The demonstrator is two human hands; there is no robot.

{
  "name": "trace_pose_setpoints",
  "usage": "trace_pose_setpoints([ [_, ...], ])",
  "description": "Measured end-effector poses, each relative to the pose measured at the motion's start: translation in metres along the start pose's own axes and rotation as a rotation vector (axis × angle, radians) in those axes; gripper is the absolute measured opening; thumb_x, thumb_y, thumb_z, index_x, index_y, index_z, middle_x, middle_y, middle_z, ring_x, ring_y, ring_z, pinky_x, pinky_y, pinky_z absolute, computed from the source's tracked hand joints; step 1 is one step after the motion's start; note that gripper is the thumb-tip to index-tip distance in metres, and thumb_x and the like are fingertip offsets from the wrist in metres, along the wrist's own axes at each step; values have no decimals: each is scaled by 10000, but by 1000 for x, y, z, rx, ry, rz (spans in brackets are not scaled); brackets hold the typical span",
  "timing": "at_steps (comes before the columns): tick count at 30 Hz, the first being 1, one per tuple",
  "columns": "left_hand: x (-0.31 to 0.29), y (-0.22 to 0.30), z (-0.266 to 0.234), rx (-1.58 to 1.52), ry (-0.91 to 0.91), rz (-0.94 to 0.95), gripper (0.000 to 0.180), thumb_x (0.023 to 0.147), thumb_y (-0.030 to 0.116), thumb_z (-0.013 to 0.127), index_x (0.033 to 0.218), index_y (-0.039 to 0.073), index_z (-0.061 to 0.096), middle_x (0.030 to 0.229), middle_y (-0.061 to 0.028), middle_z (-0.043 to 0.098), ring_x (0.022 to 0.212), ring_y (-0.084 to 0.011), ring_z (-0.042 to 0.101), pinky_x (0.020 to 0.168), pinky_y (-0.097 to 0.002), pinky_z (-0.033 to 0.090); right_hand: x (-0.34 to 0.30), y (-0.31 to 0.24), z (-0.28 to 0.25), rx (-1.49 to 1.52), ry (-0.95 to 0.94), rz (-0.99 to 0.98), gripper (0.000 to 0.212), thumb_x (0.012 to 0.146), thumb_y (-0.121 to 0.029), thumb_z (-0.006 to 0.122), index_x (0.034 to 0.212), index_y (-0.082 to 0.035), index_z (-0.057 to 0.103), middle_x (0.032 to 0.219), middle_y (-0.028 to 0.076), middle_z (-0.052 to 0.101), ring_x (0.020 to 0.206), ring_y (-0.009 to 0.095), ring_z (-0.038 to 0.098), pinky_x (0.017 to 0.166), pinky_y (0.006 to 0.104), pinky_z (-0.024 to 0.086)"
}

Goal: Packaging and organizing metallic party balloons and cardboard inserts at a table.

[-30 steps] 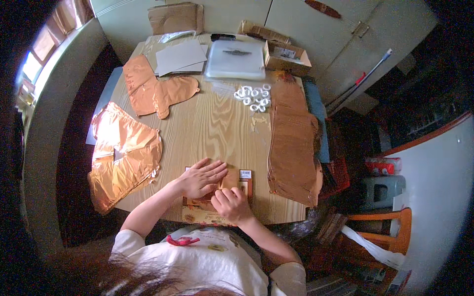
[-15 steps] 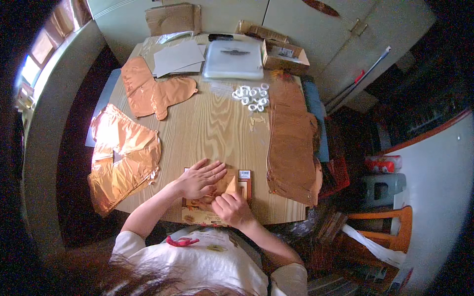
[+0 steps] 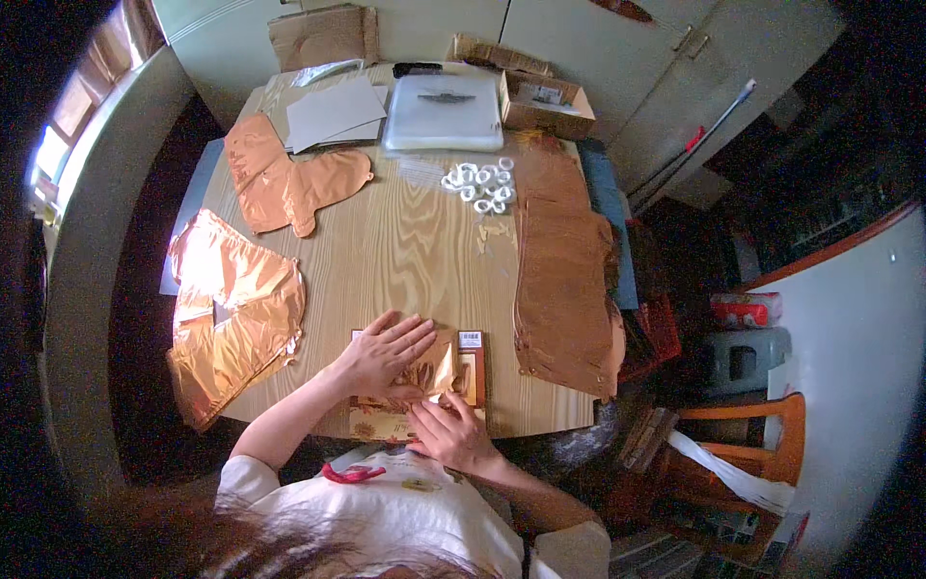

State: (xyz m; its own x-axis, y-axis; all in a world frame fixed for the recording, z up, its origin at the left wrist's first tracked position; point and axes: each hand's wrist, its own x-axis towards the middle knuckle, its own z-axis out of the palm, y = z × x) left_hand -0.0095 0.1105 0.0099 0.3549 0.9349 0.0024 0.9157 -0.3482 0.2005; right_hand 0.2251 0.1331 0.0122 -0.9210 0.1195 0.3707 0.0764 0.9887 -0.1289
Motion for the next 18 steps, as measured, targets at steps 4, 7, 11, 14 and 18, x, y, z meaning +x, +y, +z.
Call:
trace_pose_setpoints([
  [4, 0, 3, -5, 22, -16, -7, 1008, 780, 747, 470, 1476, 42, 285, 1538, -90, 297, 1433, -241, 244, 1162, -467, 150, 0, 2, -3, 89, -26, 45, 433, 836, -464, 626, 1037, -87, 696, 1101, 45, 647, 1102, 178, 570, 1053, 498, 350],
  [7, 0, 3, -7, 7, 1, -13, 1046, 750, 765, 488, 1473, 34, 289, 1528, -98, 315, 1431, -248, 248, 1162, -477, 145, -1, 21, 2, 242, -1, 178, 400, 852, -426, 634, 1075, -98, 691, 1108, 41, 651, 1126, 163, 561, 1064, 491, 344],
  [11, 0, 2, -4, -9, 20, -29, 1075, 732, 760, 516, 1463, 4, 289, 1506, -132, 343, 1429, -261, 252, 1161, -487, 146, 34, 51, 6, 157, 17, 397, 567, 861, -369, 651, 1305, -37, 534, 1291, 98, 570, 1244, 238, 500, 1100, 468, 316],
  [14, -1, 1, -2, -38, 31, -42, 1110, 714, 762, 536, 1451, -30, 287, 1493, -166, 348, 1428, -270, 252, 1160, -489, 151, 41, 52, 11, 64, -170, 327, 766, 852, -451, 628, 1393, 34, 387, 1443, 171, 408, 1370, 294, 350, 1153, 449, 222],
  [18, 0, 2, -3, -28, 15, -44, 1156, 694, 779, 539, 1452, -50, 268, 1498, -182, 332, 1430, -277, 246, 1168, -476, 140, 36, 55, 15, 12, -330, 294, 898, 850, -561, 566, 1445, 47, 277, 1507, 198, 295, 1426, 311, 242, 1158, 496, 174],
])
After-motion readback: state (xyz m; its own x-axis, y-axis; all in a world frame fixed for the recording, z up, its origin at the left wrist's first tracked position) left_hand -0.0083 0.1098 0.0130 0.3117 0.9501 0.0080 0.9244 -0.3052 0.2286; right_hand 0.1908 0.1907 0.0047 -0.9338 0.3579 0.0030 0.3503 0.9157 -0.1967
